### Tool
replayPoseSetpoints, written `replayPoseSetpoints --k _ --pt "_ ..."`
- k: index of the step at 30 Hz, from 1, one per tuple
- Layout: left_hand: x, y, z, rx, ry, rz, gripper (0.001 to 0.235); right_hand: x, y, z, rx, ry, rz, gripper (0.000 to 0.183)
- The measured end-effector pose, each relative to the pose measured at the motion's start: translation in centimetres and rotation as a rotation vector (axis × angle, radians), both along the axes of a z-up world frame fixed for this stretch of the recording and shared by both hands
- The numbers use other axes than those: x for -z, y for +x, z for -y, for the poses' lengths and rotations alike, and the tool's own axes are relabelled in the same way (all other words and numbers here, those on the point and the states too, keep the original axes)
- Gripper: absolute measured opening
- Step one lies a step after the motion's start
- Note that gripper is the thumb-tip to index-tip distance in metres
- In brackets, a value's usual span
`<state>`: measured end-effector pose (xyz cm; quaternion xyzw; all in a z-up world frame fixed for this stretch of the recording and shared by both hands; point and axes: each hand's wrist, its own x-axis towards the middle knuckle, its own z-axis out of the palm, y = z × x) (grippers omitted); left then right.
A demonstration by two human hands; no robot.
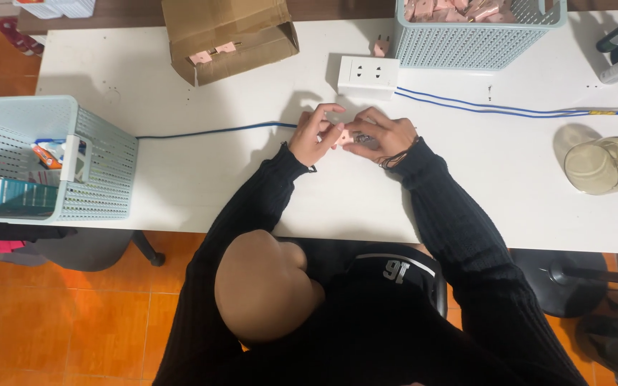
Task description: Disassembling an electrical plug, connecting wires to the internal terminals, and reassembling the unit.
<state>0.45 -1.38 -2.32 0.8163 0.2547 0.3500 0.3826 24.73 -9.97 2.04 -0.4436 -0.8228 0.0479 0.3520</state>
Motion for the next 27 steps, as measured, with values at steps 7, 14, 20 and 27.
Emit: replayPoseSetpoints --k 7,14,20,27 --pt "-0.6 -1.1 -0.5 0.046 0.333 -0.152 0.036 1.7 0.8 0.0 0.027 -0.061 0.125 0.041" --pt "-0.9 -2.1 -0.7 0.185 0.363 -0.322 0.072 2.3 1.3 0.1 0.092 -0.249 0.265 0.047" --pt "-0.7 -2.0 -0.9 0.197 0.373 -0.324 0.074 1.8 1.1 0.2 0.099 -0.301 0.256 0.048" --pt "0.1 -2.0 -1.0 0.149 0.344 -0.329 0.088 0.4 1.1 0.3 0.078 -0.332 0.109 0.038"
